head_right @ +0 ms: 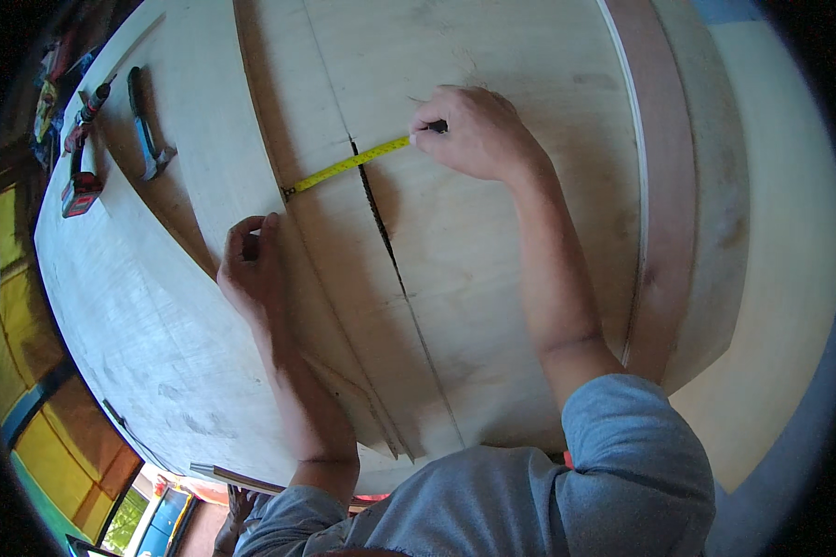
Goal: The person aligns wooden boards on a worktable, measures the boards using a tape measure, and marks guidelines on the wooden surface with a pencil.
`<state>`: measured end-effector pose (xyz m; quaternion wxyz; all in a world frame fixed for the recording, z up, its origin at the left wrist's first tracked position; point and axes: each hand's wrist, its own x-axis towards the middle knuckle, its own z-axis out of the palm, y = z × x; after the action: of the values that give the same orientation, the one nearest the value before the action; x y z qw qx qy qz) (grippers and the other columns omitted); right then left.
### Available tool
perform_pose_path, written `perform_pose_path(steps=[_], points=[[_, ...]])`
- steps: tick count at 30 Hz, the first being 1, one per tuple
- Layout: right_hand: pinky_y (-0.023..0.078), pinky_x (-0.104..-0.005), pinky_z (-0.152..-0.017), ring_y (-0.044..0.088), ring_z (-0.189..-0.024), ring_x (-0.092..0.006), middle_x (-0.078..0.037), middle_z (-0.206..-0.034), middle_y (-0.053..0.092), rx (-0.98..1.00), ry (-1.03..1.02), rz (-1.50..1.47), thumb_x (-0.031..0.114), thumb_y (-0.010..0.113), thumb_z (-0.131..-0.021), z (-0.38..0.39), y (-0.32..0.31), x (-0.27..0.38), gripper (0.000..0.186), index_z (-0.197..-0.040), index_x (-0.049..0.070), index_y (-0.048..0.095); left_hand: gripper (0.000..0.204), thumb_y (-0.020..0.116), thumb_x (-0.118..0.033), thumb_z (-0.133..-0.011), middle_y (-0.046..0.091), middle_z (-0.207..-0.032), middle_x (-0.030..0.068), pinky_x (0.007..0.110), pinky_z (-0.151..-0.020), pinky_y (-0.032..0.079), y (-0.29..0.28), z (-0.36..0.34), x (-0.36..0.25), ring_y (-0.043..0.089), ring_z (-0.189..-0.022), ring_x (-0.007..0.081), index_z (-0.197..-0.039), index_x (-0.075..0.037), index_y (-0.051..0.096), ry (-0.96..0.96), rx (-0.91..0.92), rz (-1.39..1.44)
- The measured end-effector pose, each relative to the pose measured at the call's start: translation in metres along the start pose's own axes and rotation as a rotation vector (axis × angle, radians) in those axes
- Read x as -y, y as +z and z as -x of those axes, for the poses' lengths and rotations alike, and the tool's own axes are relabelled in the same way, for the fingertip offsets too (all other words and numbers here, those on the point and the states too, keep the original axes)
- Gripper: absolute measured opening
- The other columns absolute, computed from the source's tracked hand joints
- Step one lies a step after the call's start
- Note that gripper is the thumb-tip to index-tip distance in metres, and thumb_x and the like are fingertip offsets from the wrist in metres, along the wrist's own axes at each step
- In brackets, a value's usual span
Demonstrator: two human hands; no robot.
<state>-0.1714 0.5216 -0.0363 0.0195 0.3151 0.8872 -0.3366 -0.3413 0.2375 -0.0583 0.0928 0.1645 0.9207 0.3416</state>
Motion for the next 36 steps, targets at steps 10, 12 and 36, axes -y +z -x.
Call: perform_pose_path(steps=[10,12,36], points=[[0.056,-0.0445,-0.086,0.071,-0.095,-0.0335,-0.010,-0.095,0.074,-0.057,-0.049,-0.063,0.028,0.076,-0.089,-0.001,0.003,-0.006,0.019,-0.093,0.011,0.084,0.023,0.086,-0.033,-0.096,0.072,-0.075,-0.0002,0.028,-0.070,0.052,0.001,-0.001,-0.002,0.063,-0.072,0.0086,-0.105,-0.012,0.083,-0.045,0.006,0.013],[0.055,-0.0438,-0.083,0.071,-0.092,-0.0325,-0.011,-0.096,0.075,-0.063,-0.070,-0.066,0.029,0.076,-0.089,-0.002,0.002,-0.006,0.020,-0.094,0.011,0.084,0.024,0.087,-0.033,-0.095,0.071,-0.075,0.0004,0.029,-0.070,0.053,0.000,-0.003,-0.003,0.063,-0.072,0.0087,-0.105,-0.012,0.083,-0.041,-0.007,-0.001],[0.049,-0.0288,-0.058,0.064,-0.066,-0.0130,-0.004,-0.081,0.071,-0.040,0.224,-1.062,0.025,0.078,-0.096,0.103,-0.005,0.010,0.021,-0.099,0.004,0.076,0.016,0.069,-0.010,-0.108,0.077,-0.111,0.0108,0.035,-0.082,0.061,-0.107,0.147,0.046,0.075,-0.099,0.0201,-0.122,-0.004,0.075,0.027,-0.269,0.376]])
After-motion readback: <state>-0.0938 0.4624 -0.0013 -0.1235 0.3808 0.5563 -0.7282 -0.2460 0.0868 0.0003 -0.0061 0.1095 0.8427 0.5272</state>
